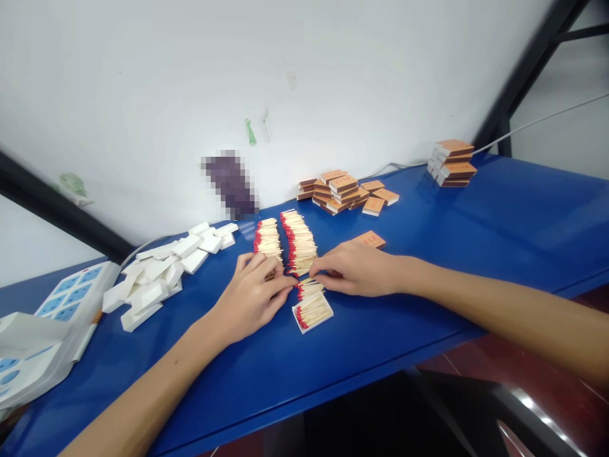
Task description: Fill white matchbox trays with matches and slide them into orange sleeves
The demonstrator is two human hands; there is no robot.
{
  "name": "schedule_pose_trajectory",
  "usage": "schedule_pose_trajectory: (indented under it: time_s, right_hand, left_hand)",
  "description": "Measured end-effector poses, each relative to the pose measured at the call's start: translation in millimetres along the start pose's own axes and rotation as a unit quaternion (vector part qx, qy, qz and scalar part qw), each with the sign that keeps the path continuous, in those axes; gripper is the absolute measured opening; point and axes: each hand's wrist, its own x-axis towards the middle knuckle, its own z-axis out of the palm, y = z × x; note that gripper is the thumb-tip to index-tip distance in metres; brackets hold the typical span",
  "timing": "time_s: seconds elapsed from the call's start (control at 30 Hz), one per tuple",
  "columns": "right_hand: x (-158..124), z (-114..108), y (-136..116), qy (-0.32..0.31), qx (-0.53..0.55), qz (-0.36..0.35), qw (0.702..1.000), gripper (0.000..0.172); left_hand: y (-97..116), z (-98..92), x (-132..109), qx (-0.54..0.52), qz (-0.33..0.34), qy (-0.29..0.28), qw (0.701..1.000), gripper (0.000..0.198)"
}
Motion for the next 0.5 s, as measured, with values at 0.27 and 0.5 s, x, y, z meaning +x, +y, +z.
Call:
schedule_pose_trajectory:
  time_s: [0.27, 0.5]
  right_hand:
    - [-0.6, -0.7, -0.5, -0.007, -0.014, 0.01, 1.0, 0.021]
    - [-2.0, -1.1, 0.6, -0.008, -0.032, 0.012, 0.999, 0.022]
  left_hand:
    - [-0.2, 0.0, -0.3, 0.013, 0.004, 0.013, 1.0, 0.02]
    - [1.8, 2.8, 0.6, 0.017, -0.007, 0.026, 1.0, 0.019]
